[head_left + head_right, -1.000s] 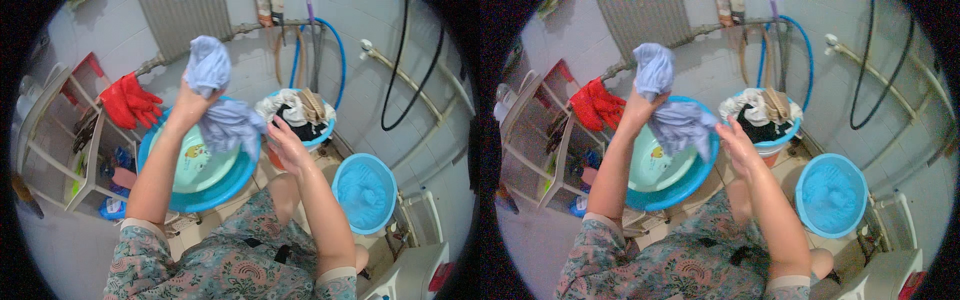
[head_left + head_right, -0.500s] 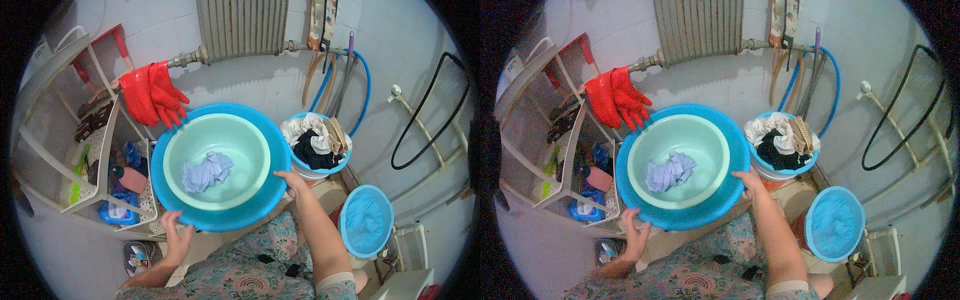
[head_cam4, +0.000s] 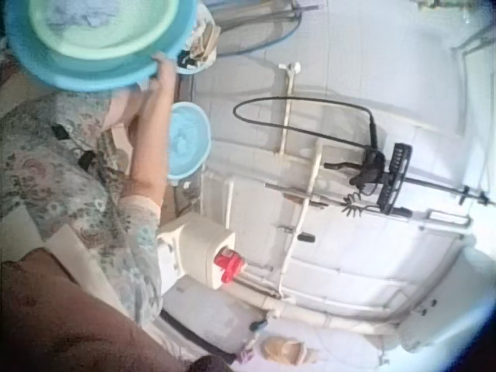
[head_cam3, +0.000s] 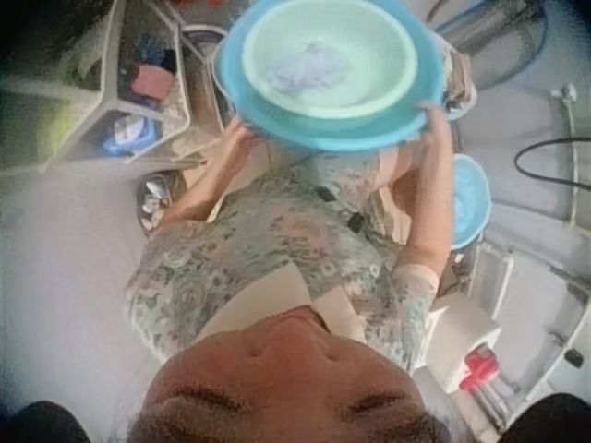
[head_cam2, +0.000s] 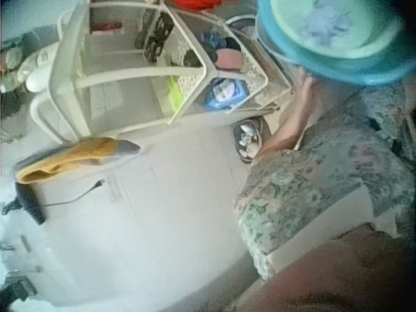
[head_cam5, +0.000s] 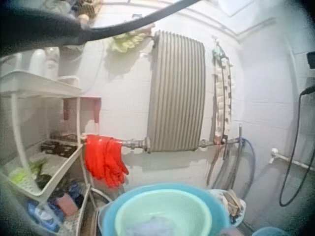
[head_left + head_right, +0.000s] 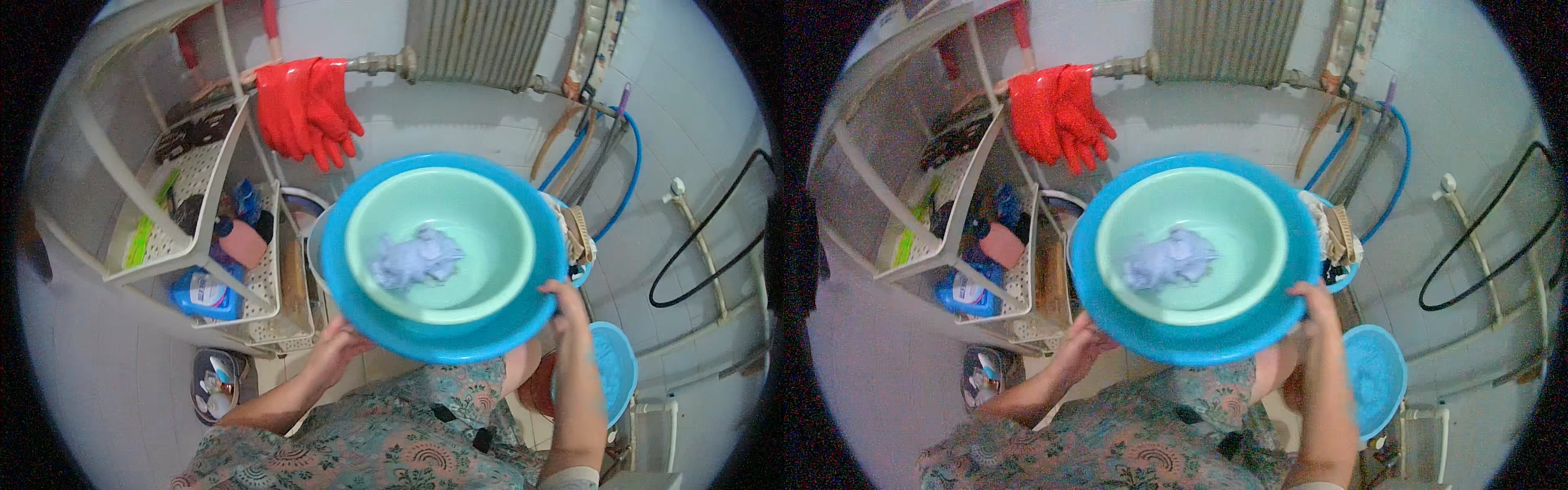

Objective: The person hand-washes various garments in a blue basin filled with water. They scrub, rinse, and wring out items including a beige bra, a light blue towel, and a purple cloth, then transfer them to a separate basin.

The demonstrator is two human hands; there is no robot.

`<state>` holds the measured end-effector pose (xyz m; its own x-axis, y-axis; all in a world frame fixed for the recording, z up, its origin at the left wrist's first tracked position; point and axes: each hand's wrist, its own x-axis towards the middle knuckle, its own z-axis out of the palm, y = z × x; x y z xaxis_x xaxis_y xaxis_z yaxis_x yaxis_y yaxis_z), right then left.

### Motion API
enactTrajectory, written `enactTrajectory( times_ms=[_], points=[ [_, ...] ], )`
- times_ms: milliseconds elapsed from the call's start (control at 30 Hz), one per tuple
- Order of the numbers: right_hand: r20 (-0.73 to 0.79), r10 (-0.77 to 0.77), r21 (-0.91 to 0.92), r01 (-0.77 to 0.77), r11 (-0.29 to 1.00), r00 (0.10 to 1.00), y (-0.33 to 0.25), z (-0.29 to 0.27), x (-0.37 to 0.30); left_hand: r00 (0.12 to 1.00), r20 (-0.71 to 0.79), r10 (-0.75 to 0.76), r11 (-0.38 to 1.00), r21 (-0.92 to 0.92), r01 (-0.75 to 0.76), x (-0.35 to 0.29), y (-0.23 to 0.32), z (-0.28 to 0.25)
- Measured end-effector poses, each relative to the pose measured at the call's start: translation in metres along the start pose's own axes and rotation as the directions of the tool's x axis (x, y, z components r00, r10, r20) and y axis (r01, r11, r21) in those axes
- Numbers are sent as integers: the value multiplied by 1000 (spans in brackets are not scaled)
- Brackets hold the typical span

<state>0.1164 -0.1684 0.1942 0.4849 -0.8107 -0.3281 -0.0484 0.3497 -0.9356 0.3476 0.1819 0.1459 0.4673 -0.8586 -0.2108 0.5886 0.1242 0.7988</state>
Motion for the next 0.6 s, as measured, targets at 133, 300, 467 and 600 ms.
enactTrajectory(
  times_ms=[133, 300, 467, 600],
  points=[
    [-107, 48, 63, -41, 997, 993, -29, -73, -31, 967, 253, -22, 1000, -7, 25, 17, -1, 52],
    [-151, 4, 104, 12, 995, 989, -55, -89, -71, 943, 331, 20, 979, -199, 49, 27, -2, 90],
    [-93, -91, 63, 97, 993, 991, -51, -59, -70, 962, 265, 71, 975, -221, -11, 24, 6, 70],
    [-49, -41, 70, 45, 997, 998, -22, 10, -43, 977, 38, 209, 952, -237, -194, 7, 25, 25]
  ],
)
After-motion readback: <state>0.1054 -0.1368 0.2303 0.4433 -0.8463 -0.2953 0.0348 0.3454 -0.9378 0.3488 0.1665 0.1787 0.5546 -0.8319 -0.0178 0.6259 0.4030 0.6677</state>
